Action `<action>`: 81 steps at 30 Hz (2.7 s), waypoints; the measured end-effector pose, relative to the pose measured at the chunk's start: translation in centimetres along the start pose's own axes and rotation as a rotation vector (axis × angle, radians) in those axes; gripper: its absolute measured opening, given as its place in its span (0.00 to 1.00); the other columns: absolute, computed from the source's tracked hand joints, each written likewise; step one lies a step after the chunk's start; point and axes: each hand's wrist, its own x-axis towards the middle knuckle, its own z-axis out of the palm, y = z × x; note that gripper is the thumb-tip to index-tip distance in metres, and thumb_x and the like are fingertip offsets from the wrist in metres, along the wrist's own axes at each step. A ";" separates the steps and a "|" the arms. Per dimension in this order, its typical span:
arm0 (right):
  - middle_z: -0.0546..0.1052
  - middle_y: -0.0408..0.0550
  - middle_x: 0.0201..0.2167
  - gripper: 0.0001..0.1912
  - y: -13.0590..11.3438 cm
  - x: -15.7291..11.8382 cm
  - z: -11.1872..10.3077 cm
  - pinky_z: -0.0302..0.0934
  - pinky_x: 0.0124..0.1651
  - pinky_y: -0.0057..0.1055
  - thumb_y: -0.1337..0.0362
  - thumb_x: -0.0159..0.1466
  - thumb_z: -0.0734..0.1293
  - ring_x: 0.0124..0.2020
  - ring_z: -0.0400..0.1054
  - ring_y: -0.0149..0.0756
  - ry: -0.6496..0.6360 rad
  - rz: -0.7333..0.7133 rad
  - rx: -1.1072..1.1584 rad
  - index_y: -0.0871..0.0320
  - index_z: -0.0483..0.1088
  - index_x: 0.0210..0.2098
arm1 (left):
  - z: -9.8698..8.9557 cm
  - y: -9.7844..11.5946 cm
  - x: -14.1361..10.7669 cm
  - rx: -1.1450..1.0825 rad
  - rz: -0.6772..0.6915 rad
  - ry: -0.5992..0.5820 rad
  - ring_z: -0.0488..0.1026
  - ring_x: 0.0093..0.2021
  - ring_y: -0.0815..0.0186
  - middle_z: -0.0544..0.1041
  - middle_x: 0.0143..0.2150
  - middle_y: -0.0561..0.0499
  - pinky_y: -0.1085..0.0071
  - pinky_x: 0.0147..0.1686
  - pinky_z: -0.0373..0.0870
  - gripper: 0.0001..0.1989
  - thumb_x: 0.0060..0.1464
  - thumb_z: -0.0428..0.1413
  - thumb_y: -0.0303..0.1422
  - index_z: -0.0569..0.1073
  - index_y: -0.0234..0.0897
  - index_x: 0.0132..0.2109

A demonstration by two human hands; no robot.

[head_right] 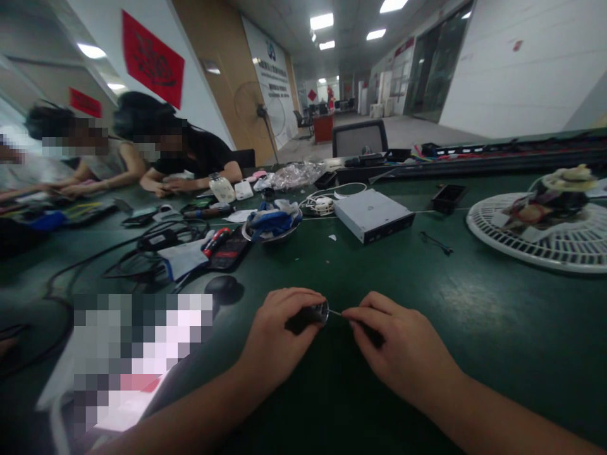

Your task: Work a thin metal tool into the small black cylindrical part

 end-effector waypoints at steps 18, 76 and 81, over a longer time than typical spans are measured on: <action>0.76 0.44 0.34 0.10 -0.5 -0.2 0.4 0.64 0.27 0.29 0.63 0.68 0.62 0.27 0.72 0.31 -0.070 0.024 -0.153 0.52 0.74 0.45 | 0.0 0.1 -0.2 0.020 -0.011 -0.034 0.72 0.53 0.62 0.79 0.53 0.55 0.57 0.54 0.64 0.22 0.55 0.63 0.25 0.76 0.49 0.55; 0.78 0.42 0.32 0.07 -0.1 0.4 0.5 0.63 0.30 0.29 0.59 0.67 0.64 0.29 0.73 0.36 -0.075 0.159 0.014 0.50 0.73 0.41 | -0.2 1.0 -0.1 0.076 0.052 -0.242 0.70 0.55 0.59 0.77 0.54 0.49 0.58 0.58 0.62 0.17 0.59 0.60 0.31 0.73 0.42 0.55; 0.77 0.42 0.33 0.07 -0.8 0.5 -0.1 0.62 0.32 0.29 0.61 0.67 0.64 0.31 0.71 0.34 -0.029 0.099 0.125 0.53 0.73 0.40 | -0.1 1.2 0.1 0.092 0.115 -0.243 0.71 0.55 0.58 0.78 0.53 0.48 0.58 0.57 0.62 0.17 0.58 0.61 0.34 0.73 0.41 0.55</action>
